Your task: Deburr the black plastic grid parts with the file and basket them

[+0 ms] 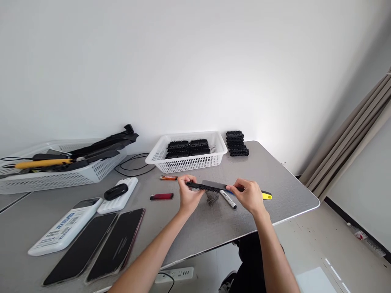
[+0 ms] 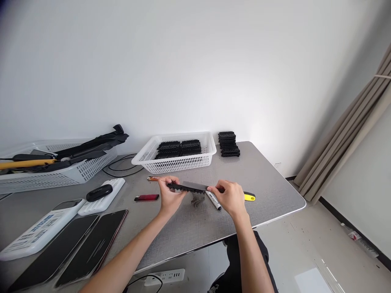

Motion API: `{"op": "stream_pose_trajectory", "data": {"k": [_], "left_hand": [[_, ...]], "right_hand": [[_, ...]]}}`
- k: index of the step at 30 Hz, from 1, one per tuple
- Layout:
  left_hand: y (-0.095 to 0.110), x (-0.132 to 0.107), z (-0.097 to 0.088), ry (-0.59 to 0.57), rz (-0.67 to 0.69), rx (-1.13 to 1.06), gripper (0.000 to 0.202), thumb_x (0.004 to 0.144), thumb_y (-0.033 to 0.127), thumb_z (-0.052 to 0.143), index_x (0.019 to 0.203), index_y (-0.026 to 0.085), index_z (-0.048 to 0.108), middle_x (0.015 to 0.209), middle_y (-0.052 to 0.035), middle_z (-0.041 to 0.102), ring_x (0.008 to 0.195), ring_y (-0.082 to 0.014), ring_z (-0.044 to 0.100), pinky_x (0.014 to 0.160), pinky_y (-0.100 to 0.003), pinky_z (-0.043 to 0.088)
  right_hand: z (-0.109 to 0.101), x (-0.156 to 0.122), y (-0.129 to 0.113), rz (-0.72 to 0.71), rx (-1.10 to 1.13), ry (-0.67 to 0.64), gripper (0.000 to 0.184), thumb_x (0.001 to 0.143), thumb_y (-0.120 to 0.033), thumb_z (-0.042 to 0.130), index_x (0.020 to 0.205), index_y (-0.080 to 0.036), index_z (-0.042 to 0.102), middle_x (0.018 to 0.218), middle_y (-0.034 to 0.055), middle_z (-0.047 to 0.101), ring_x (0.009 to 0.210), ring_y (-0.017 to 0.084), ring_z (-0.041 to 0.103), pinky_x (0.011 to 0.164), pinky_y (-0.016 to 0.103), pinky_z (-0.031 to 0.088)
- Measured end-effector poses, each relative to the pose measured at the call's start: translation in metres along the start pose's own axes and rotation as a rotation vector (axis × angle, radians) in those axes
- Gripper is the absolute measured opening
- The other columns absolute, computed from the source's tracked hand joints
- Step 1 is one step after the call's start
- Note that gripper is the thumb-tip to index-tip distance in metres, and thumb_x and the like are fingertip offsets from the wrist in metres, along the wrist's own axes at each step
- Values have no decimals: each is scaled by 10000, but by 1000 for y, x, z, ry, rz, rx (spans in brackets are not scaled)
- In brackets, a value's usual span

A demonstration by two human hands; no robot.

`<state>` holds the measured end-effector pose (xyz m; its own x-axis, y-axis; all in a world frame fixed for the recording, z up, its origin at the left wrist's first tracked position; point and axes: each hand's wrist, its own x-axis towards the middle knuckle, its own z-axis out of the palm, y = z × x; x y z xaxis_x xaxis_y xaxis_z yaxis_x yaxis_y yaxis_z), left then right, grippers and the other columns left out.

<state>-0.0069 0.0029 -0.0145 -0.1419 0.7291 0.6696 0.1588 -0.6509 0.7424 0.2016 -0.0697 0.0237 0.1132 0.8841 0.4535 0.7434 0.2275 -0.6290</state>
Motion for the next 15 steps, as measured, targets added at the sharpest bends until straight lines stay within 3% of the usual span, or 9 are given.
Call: {"op": "stream_pose_trajectory", "data": {"k": [5,15], "left_hand": [[3,-3,2,-15,32,-17,590,592,163,773,885,262,271,800,42,422,719,-118,451,690,-261,380],[1,-1,1,10,42,-38,643,571,136,776,878,278,229,799,51,419,707,-120,458,667,-267,372]], "right_hand": [[12,0,-12,-21,1,-46,467,853,-597,532,599,-210,595,576,4,603,510,112,452,525,241,241],[0,2,3,29,44,-60,477,820,-623,560,597,-205,615,534,-9,568,499,109,430,518,240,258]]}}
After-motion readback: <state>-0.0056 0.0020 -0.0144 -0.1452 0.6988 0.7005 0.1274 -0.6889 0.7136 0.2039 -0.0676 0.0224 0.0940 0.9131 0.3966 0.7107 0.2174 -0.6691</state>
